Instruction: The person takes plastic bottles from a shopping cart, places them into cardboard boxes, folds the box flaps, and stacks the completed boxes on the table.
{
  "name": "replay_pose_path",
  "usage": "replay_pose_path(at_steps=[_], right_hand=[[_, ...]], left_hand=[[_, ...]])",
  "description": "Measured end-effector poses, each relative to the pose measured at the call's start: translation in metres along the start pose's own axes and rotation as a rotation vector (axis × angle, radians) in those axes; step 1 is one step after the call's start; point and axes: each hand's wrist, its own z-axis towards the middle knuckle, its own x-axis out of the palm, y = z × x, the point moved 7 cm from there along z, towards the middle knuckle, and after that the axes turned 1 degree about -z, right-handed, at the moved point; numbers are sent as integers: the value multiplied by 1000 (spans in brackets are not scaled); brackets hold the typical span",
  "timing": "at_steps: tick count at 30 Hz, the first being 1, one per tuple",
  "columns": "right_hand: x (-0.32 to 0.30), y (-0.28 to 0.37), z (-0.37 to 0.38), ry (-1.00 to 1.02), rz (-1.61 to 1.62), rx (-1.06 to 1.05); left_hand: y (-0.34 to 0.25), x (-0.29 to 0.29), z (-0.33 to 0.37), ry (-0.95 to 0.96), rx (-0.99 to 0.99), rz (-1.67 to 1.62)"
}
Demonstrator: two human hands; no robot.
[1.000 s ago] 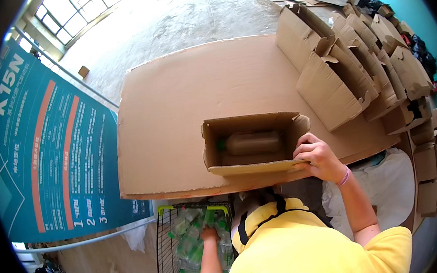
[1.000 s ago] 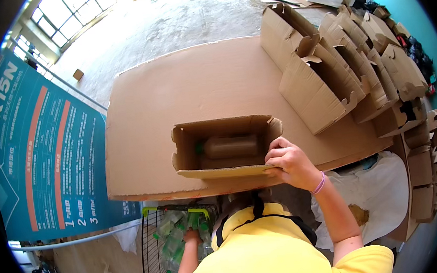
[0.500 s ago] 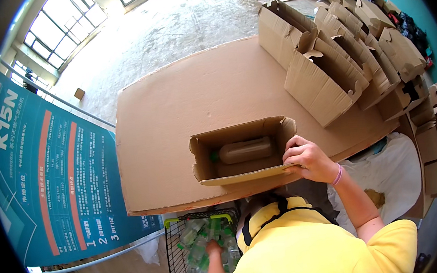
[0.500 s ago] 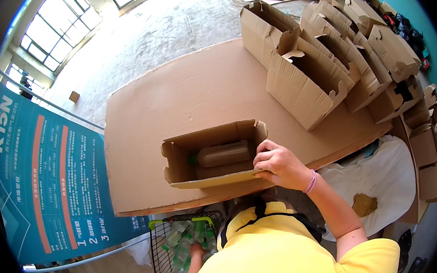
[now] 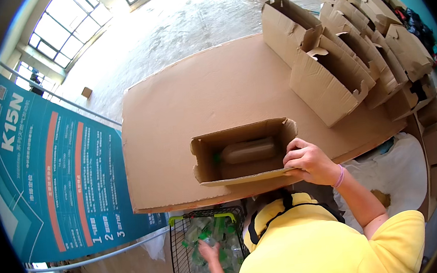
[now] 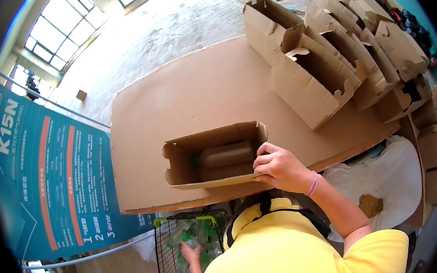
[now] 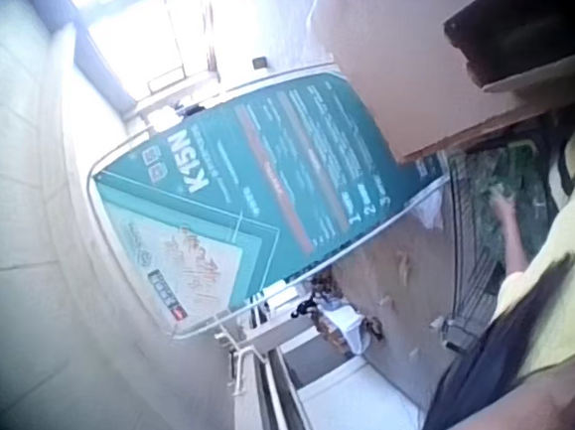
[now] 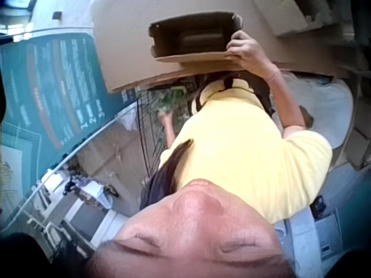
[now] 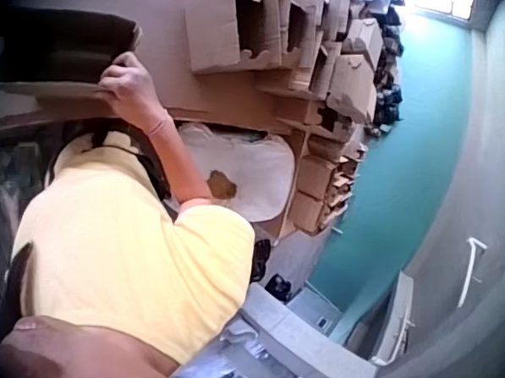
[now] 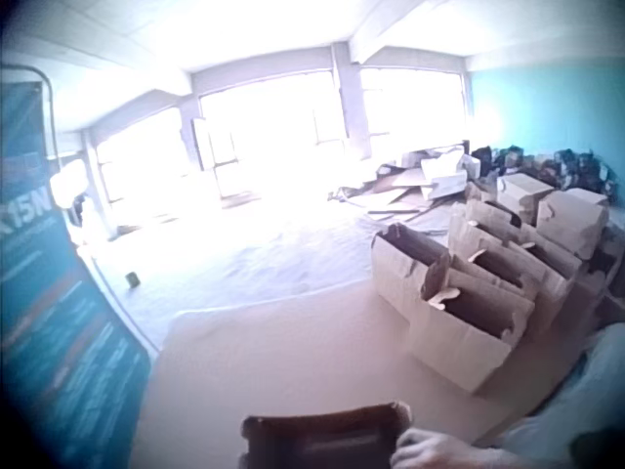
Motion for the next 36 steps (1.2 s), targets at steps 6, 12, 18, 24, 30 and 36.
replay_pose_path(at_steps=[6,12,18,24,30,36], right_hand=[[2,1,2,12,9,-53],[4,4,-5,-23,5,-102],[-2,6,-14,-155,-79,-70],[4,9,-28,-285,-109,-38],[11,5,-31,-311,-83,-47],[9,4,-30,-313,-19,-107]], left_hand=[[-132,-227,5,-527,181,-564],[-274,-394,-15,-919,754,-862],[-452,-354,6,-161,1246,-791],[-534,-205,11,577,1364,270],[-506,-87,33,898,1374,880],[-505,-65,35,706,1414,736]])
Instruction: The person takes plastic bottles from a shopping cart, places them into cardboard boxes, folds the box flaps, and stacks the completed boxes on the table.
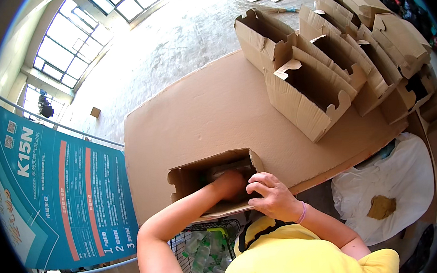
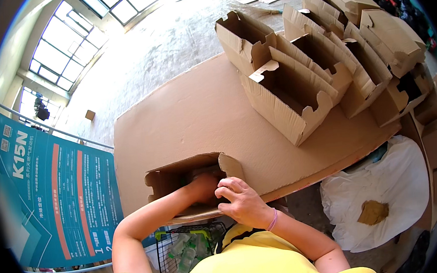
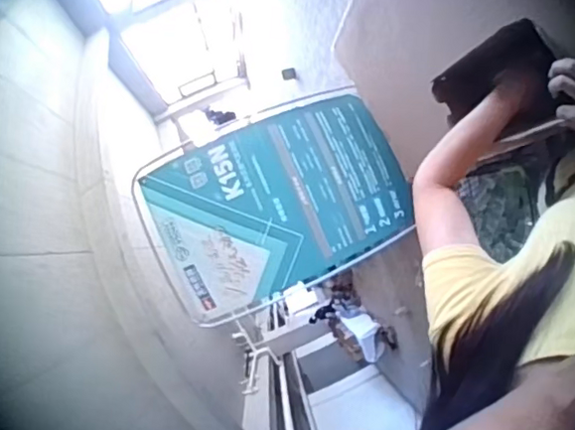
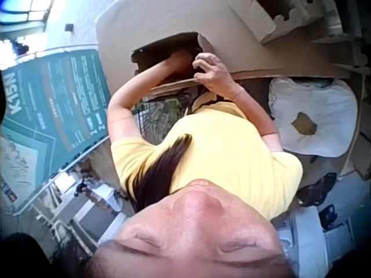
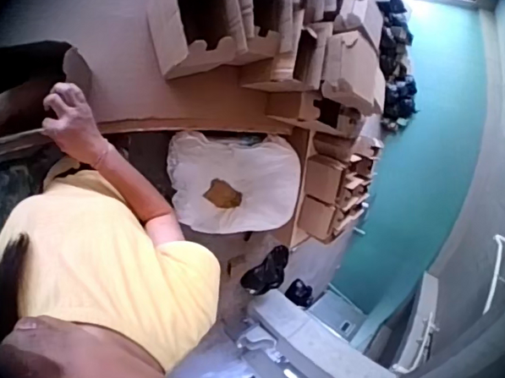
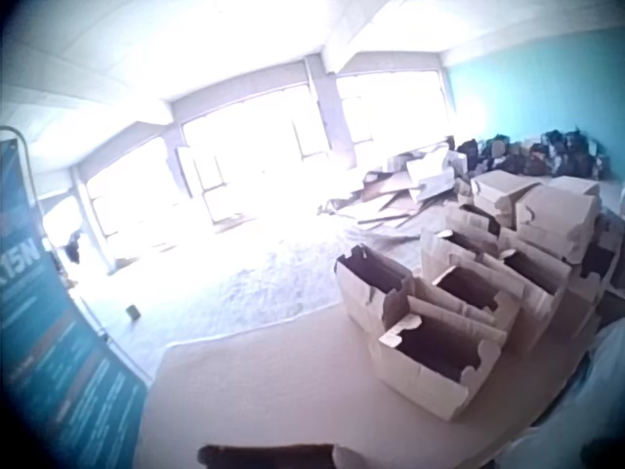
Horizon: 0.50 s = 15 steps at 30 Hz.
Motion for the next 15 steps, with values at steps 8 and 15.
replay_pose_path(at_steps=[8,15], right_hand=[[1,-1,2,26,59,-37],[0,0,2,70,50,-33]], left_hand=[[-10,10,-10,-48,198,99],[-7,11,-5,3,-13,-74]])
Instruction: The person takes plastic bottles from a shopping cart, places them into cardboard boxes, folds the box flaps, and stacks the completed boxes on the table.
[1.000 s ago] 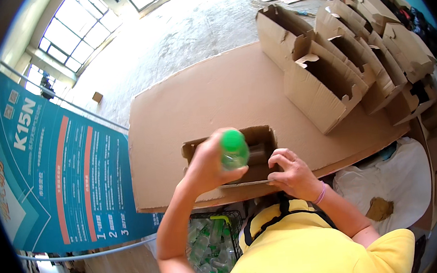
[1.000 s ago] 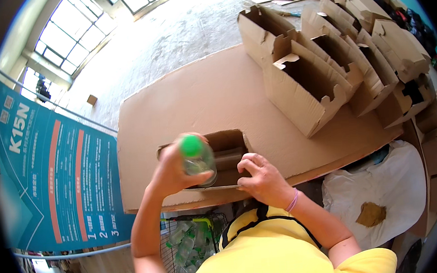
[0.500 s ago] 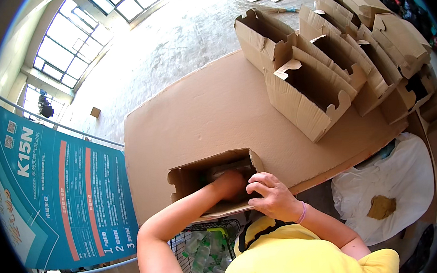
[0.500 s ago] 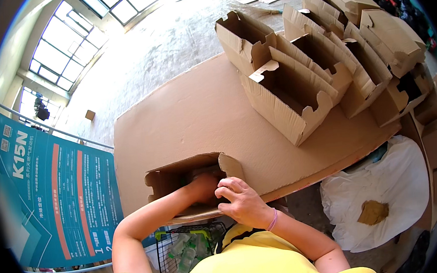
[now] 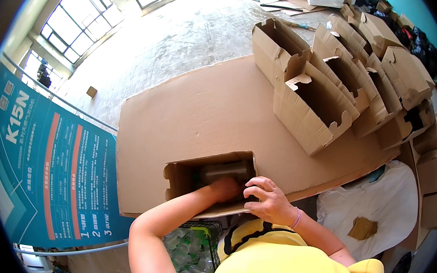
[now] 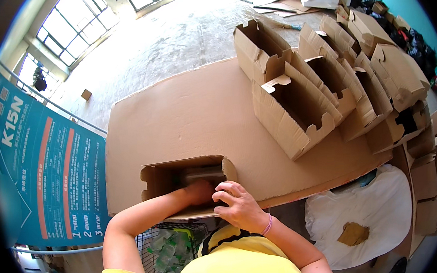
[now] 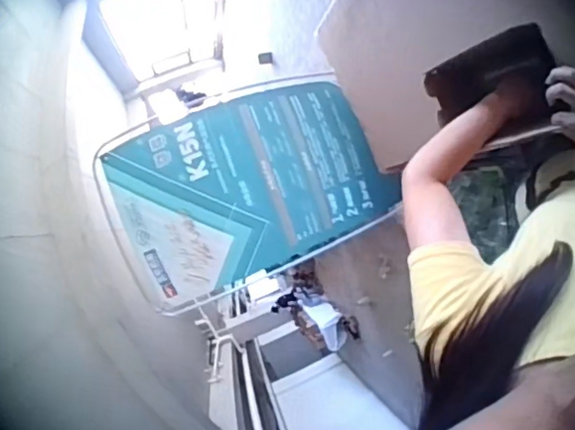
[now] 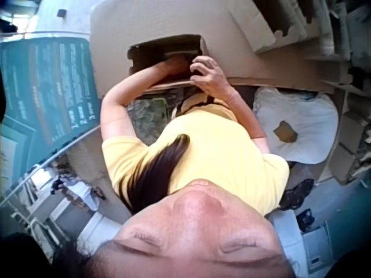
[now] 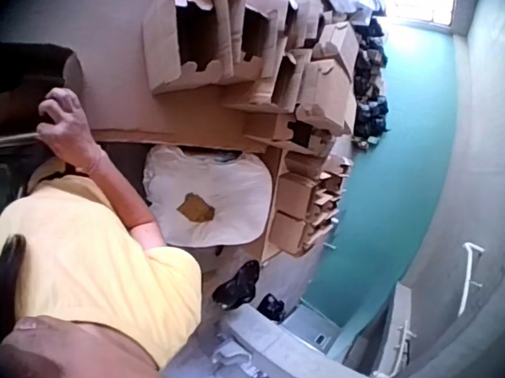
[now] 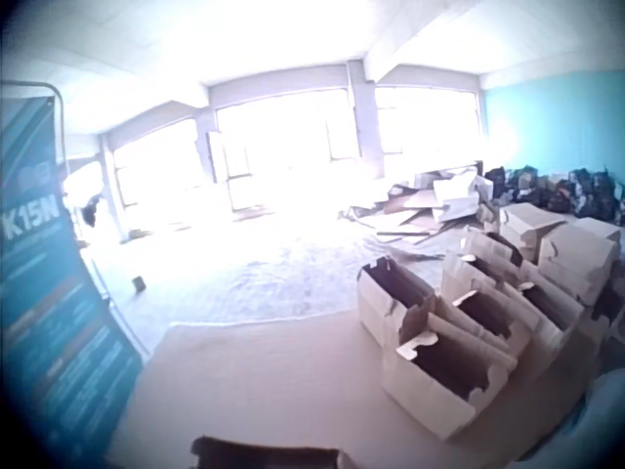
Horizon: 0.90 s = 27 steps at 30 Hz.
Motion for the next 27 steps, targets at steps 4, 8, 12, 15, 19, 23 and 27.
replay_pose_path(at_steps=[4,8,12,15,19,23,27], right_hand=[[1,2,0,12,-24,12],[1,1,-1,-13,-53,54],[-8,-2,-5,-164,-112,168],[-14,-9,-21,-360,37,328],[14,-13,-21,-309,142,442],[36,-23,-11,-223,197,406],[35,-38,1,-239,159,420]], left_hand=[[4,10,0,99,-7,-27],[2,-50,-46,81,-85,-169],[-9,-130,-169,-839,16,-465],[15,-94,-247,-1374,-152,-700],[26,-2,-268,-1780,-335,-931],[38,50,-209,-1374,-374,-1161],[49,33,-209,-1435,-331,-1136]])
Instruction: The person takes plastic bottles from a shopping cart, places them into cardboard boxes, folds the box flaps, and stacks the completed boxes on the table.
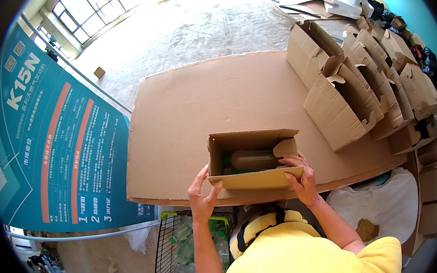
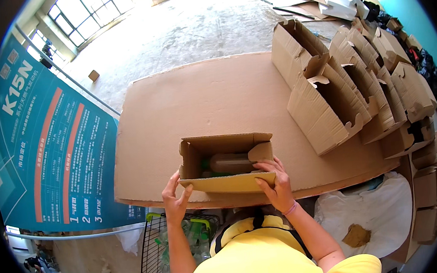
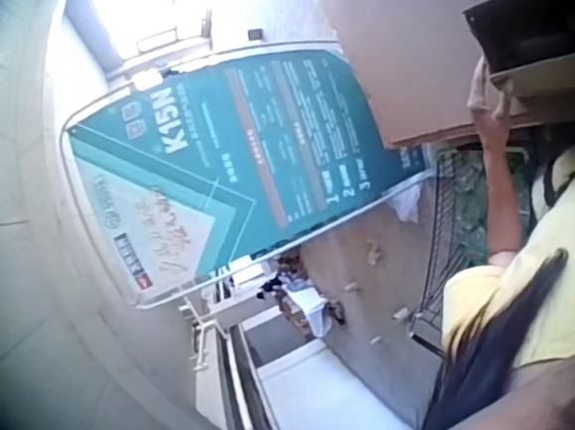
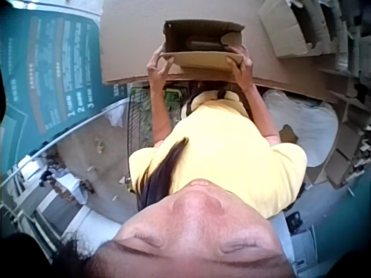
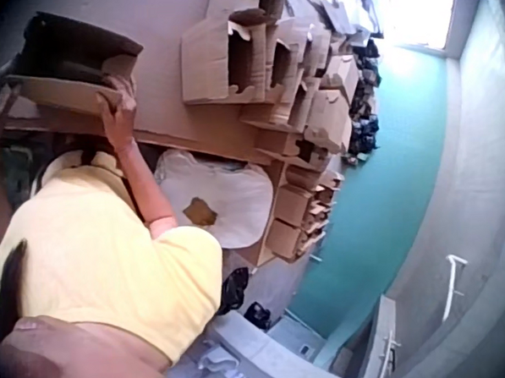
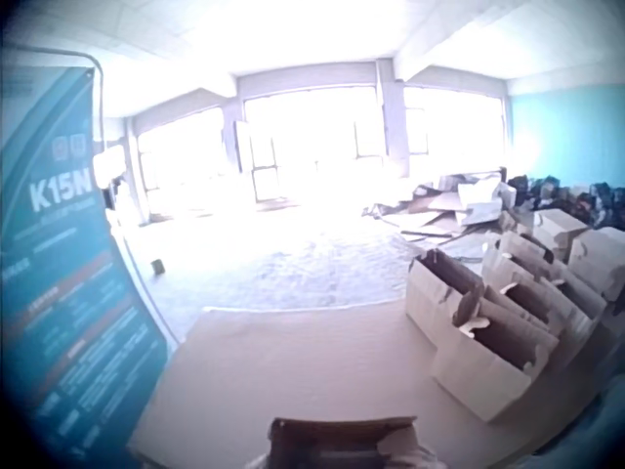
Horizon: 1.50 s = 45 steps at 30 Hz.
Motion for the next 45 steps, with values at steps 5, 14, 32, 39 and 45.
replay_pose_path(at_steps=[5,14,32,39,45], right_hand=[[-3,10,-13,42,63,-52],[-8,-4,-33,-37,177,275],[13,-44,-50,106,161,624],[21,-68,-70,213,188,673],[35,-69,-12,106,457,667]], left_hand=[[-34,10,18,107,210,47],[-21,5,32,233,34,369],[-41,56,57,498,550,847],[-47,66,63,566,558,983],[-57,38,24,389,556,967]])
